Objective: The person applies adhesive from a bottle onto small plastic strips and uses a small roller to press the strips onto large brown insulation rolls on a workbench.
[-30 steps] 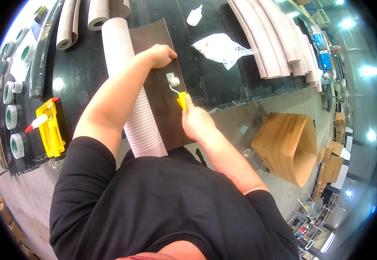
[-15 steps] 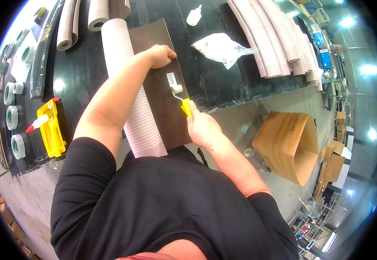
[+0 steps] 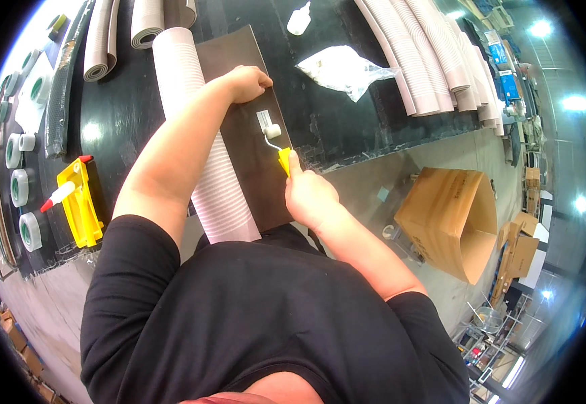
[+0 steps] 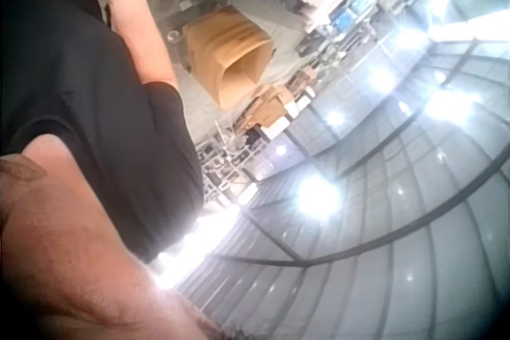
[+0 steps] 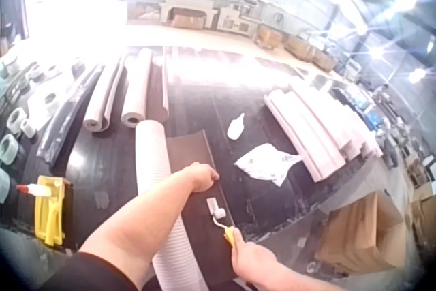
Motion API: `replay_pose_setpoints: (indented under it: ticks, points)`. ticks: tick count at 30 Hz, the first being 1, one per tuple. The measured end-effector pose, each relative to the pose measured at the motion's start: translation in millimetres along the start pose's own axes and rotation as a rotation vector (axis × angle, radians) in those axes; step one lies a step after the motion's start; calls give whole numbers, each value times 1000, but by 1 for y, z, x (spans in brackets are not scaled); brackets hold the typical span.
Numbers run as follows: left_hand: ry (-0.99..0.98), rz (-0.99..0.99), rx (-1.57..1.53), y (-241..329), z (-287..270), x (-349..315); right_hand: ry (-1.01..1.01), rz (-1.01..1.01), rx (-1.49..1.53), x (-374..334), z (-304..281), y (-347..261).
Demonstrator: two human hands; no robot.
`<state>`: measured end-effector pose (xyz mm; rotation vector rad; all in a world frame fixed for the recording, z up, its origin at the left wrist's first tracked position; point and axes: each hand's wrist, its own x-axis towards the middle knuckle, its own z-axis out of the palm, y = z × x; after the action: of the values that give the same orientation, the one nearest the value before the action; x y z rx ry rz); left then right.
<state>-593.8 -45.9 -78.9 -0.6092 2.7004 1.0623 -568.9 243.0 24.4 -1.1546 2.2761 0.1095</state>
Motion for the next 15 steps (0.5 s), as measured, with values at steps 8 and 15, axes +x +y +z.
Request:
replay_pose_setpoints:
  ticks: [8,15]
  points:
    - [-13,33,-13,6,-6,-6,196,-106,199,12,1,-1]
    - [9,-24,-48,1,0,-1,104,-74,105,12,3,-7]
